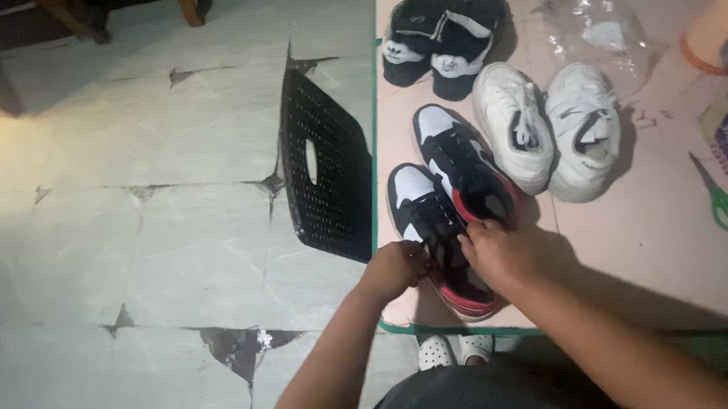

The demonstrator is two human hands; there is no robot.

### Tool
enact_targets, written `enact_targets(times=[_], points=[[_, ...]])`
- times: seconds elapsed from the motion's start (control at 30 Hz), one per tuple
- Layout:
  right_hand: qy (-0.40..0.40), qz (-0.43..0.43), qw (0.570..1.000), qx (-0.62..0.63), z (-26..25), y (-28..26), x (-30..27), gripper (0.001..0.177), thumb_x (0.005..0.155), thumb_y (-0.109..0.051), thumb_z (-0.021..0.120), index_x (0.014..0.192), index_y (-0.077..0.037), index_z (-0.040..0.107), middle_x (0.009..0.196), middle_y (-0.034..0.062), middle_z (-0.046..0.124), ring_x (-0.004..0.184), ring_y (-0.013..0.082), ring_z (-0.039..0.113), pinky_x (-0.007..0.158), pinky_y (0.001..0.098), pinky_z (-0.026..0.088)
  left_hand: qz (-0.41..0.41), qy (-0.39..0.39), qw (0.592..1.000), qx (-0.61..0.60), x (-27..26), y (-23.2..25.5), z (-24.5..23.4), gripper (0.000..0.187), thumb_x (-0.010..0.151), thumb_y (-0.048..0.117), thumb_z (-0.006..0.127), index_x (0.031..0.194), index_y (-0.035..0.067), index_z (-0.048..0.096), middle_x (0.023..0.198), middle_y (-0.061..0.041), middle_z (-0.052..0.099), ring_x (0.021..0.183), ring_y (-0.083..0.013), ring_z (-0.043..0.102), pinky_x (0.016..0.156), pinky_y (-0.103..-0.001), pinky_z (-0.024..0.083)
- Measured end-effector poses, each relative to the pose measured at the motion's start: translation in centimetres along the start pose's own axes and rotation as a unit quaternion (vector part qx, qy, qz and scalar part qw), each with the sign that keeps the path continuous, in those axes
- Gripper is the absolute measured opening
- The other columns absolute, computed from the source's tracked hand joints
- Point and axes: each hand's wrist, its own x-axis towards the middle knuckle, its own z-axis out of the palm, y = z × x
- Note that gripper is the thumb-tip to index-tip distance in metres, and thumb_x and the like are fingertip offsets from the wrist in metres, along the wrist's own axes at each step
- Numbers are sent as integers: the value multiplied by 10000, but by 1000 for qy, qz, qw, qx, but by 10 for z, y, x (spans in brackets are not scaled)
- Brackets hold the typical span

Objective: The person unlaces and then re-laces two pairs of sneakers on a tiled floor. They first work on a black-and-red pair, removing the laces and threading them back through the eyelets, then move to a white pair and repeat the process. The hands are visible throughout, manipulating the laces and shoes directly.

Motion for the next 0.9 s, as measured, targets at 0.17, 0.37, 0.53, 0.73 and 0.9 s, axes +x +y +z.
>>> enact_targets(times=[0.17,0.37,0.53,0.73,0.9], points=[[41,-11,999,12,15,2,2,308,1009,-356,560,968,-66,655,984,185,708,771,397,721,663,492,596,-47,-40,998,-16,-6,6,-12,307,959,276,676,901,-20,732,777,-100,722,716,-188,699,675,-345,581],[71,-12,997,20,8,-3,4,277,988,-342,566,972,-88,673,985,157,719,761,404,715,678,520,583,64,-41,943,-323,-23,19,-33,235,1006,224,598,883,46,691,801,-29,697,769,-145,649,808,-329,544],[-12,13,999,-28,-21,-6,0,291,980,-371,568,1036,-109,680,1052,128,696,829,387,717,734,520,580,6,62,908,-415,-8,-20,-64,238,1033,259,611,892,68,630,782,-6,648,719,-146,623,744,-337,527],[-32,-38,997,55,-26,-21,11,348,885,-212,649,1230,-207,692,1182,102,578,928,340,695,779,486,571,10,247,959,137,15,-69,-46,335,940,304,731,1105,13,755,933,-163,717,926,-363,726,819,-446,575],[-36,-125,991,42,-14,-17,21,238,839,-213,728,1075,-198,755,1087,77,592,1007,300,666,832,451,567,107,346,907,214,-14,-21,2,498,772,280,836,1119,-49,699,1076,-313,670,972,-422,677,833,-483,559]])
